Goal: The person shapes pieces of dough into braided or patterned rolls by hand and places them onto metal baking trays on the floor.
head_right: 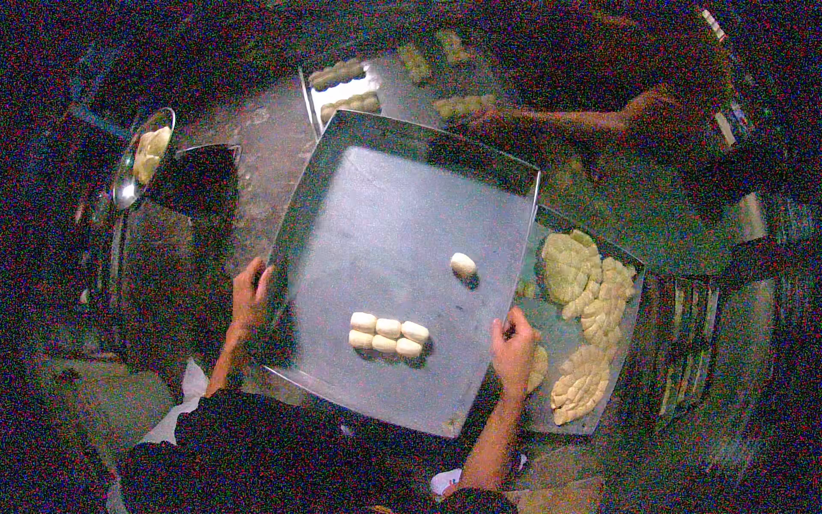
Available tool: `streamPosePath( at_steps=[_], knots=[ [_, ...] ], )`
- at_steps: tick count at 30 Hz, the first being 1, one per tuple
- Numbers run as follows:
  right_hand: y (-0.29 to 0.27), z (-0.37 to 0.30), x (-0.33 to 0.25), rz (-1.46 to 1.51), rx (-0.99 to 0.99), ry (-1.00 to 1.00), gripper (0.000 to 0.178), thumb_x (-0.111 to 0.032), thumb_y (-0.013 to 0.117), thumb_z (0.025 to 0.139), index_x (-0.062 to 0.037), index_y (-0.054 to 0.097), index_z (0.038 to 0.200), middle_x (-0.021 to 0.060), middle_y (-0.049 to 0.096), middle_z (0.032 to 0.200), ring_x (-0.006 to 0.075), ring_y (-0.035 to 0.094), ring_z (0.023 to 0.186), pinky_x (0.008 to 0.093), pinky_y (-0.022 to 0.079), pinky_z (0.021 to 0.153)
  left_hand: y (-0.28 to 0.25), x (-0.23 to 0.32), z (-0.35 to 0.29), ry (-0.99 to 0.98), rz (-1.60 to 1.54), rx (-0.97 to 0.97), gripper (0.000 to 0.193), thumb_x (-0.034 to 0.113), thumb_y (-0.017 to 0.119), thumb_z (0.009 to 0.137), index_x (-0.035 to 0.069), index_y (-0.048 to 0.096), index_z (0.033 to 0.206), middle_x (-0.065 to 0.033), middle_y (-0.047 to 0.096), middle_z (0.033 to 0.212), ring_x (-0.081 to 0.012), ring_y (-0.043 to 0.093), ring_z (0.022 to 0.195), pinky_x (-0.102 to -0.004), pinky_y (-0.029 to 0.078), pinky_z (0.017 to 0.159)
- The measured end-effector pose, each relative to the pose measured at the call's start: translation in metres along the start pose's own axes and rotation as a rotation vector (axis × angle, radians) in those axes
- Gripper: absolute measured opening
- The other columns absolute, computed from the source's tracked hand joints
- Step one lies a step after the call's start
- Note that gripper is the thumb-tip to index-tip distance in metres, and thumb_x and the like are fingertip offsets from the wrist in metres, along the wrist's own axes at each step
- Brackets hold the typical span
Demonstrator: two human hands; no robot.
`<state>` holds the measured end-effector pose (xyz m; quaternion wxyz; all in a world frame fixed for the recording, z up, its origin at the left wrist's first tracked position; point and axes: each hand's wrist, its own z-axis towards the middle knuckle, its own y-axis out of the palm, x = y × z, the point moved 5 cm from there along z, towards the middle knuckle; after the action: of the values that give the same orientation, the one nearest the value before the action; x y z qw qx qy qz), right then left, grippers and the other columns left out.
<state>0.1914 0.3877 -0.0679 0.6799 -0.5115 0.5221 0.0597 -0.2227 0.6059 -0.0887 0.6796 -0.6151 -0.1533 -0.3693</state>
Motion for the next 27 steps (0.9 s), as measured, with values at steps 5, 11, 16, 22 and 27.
streamPosePath(
  at_steps=[5, 11, 16, 22, 27],
  knots=[
    [0.006, -0.003, 0.0, 0.013, 0.015, -0.026, 0.025, -0.015, 0.064, 0.088, -0.0022, 0.044, 0.078, 0.0065, 0.042, 0.065, 0.0182, 0.04, 0.062, 0.0368, 0.038, 0.059, -0.013, 0.008, 0.011, -0.025, 0.007, 0.009, 0.024, 0.014, 0.059, 0.094, -0.002, 0.045, 0.082, -0.017, 0.045, 0.067, -0.0273, 0.04, 0.06, -0.0383, 0.037, 0.057],
    [0.018, -0.001, -0.014, 0.07, -0.006, -0.044, 0.03, -0.023, 0.062, 0.092, -0.0028, 0.044, 0.081, 0.0078, 0.041, 0.066, 0.02, 0.04, 0.063, 0.0374, 0.039, 0.06, -0.017, -0.007, 0.017, -0.024, 0.059, 0.013, 0.024, 0.015, 0.057, 0.095, -0.003, 0.046, 0.083, -0.0172, 0.046, 0.068, -0.0261, 0.04, 0.06, -0.0384, 0.038, 0.058],
    [0.026, 0.026, -0.022, 0.028, 0.031, -0.169, 0.028, -0.025, 0.06, 0.093, -0.0024, 0.046, 0.084, 0.0139, 0.048, 0.068, 0.0317, 0.048, 0.063, 0.0427, 0.041, 0.062, -0.014, -0.007, 0.019, 0.009, 0.05, 0.123, 0.024, 0.017, 0.057, 0.095, -0.004, 0.049, 0.084, -0.0178, 0.049, 0.069, -0.0252, 0.043, 0.061, -0.0374, 0.04, 0.059],
    [0.061, 0.073, -0.016, -0.008, -0.059, -0.19, 0.022, -0.019, 0.062, 0.091, -0.0025, 0.048, 0.088, 0.019, 0.057, 0.073, 0.0394, 0.059, 0.07, 0.0465, 0.045, 0.065, -0.005, -0.04, 0.041, 0.036, 0.118, 0.19, 0.026, 0.019, 0.058, 0.095, -0.004, 0.051, 0.085, -0.018, 0.051, 0.07, -0.0254, 0.044, 0.061, -0.0381, 0.041, 0.06],
    [0.08, 0.108, -0.011, -0.033, -0.056, -0.181, 0.019, -0.019, 0.061, 0.09, -0.0023, 0.051, 0.091, 0.0222, 0.062, 0.08, 0.0429, 0.063, 0.078, 0.0488, 0.047, 0.069, 0.019, -0.054, 0.074, 0.007, 0.039, 0.149, 0.027, 0.022, 0.058, 0.095, -0.004, 0.053, 0.088, -0.0183, 0.052, 0.07, -0.0259, 0.047, 0.061, -0.0395, 0.042, 0.06]
  ],
)
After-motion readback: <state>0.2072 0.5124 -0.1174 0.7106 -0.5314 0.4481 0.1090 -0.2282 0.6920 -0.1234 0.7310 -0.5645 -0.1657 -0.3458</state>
